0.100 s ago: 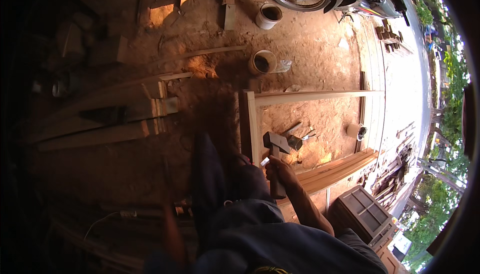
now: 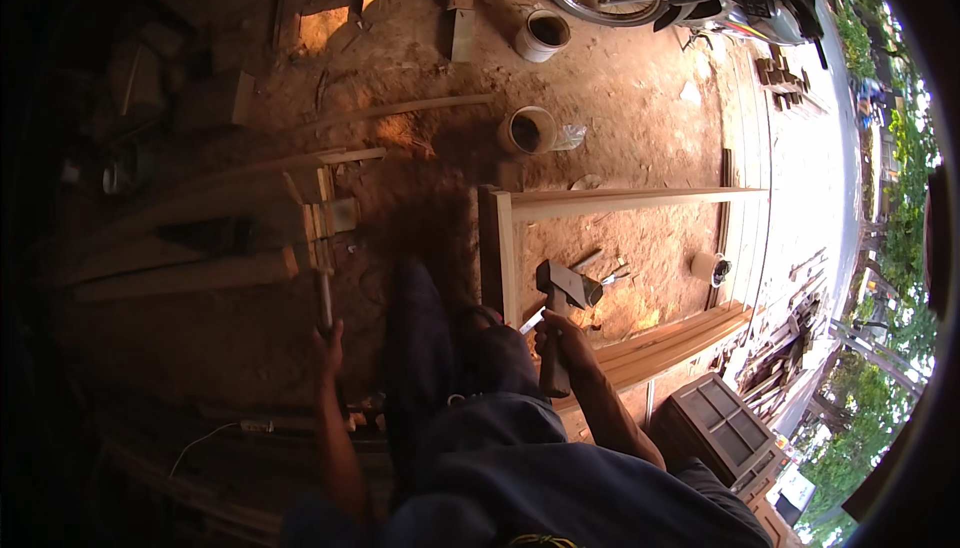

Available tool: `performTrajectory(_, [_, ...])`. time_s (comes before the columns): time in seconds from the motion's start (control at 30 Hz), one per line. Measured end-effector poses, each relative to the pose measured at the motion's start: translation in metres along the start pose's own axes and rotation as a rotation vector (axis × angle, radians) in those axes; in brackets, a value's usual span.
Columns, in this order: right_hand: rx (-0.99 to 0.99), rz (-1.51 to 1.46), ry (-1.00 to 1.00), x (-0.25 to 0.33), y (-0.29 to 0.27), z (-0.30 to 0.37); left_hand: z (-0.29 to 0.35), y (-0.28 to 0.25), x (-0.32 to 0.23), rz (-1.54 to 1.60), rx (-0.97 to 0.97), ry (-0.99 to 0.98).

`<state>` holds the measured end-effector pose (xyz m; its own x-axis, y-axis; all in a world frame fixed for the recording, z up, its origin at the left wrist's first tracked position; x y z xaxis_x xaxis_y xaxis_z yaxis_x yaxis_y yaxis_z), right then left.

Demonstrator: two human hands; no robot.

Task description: The person assembles a wooden frame by hammering nails into joints and attaching diagonal support pieces. They use a hammer and a square tool to align and secure the components.

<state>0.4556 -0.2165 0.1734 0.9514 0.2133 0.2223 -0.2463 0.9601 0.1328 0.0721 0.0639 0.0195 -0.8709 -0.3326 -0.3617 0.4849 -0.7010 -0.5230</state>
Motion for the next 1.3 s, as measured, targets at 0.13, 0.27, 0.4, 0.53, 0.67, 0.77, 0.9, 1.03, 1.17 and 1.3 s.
performTrajectory(0.13, [0.011, 0.082, -0.044, 0.049, 0.029, -0.016, -0.052, -0.027, -0.168, 0.366, 0.156, 0.224])
performTrajectory(0.27, [0.083, 0.106, -0.032, 0.107, 0.07, -0.033, -0.12, -0.028, -0.312, 0.385, 0.229, 0.409])
performTrajectory(0.4, [0.085, 0.036, -0.013, 0.142, 0.116, -0.041, -0.155, -0.004, -0.412, 0.512, 0.308, 0.495])
performTrajectory(0.53, [0.072, 0.069, -0.041, 0.174, 0.144, -0.021, -0.166, 0.057, -0.469, 0.846, 0.441, 0.5])
performTrajectory(0.67, [0.073, -0.018, -0.089, 0.205, 0.162, -0.003, -0.182, 0.14, -0.481, 0.84, 0.611, 0.267])
performTrajectory(0.77, [-0.022, -0.002, -0.104, 0.222, 0.166, -0.005, -0.197, 0.215, -0.469, 0.863, 0.688, 0.229])
performTrajectory(0.9, [-0.073, 0.104, -0.093, 0.242, 0.155, -0.031, -0.218, 0.312, -0.437, 0.675, 0.798, 0.161])
performTrajectory(1.03, [-0.126, 0.254, -0.04, 0.26, 0.133, -0.07, -0.224, 0.37, -0.415, 0.596, 0.785, 0.154])
performTrajectory(1.17, [-0.126, 0.361, -0.018, 0.279, 0.121, -0.102, -0.224, 0.378, -0.416, 0.411, 0.856, 0.146])
performTrajectory(1.3, [-0.116, 0.431, 0.011, 0.295, 0.116, -0.119, -0.219, 0.358, -0.432, 0.086, 0.735, 0.594])
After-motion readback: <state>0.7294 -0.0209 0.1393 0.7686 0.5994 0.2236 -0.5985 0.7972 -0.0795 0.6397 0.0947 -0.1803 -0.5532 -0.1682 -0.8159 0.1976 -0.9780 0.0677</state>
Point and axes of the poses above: each hand's wrist, its own z-axis away from the middle knuckle, its own y-axis out of the palm, x = y × z, the point moved 2 cm from there along -z, towards the middle knuckle, and after that the axes turned 6 degrees about x, right-handed, at the moved point
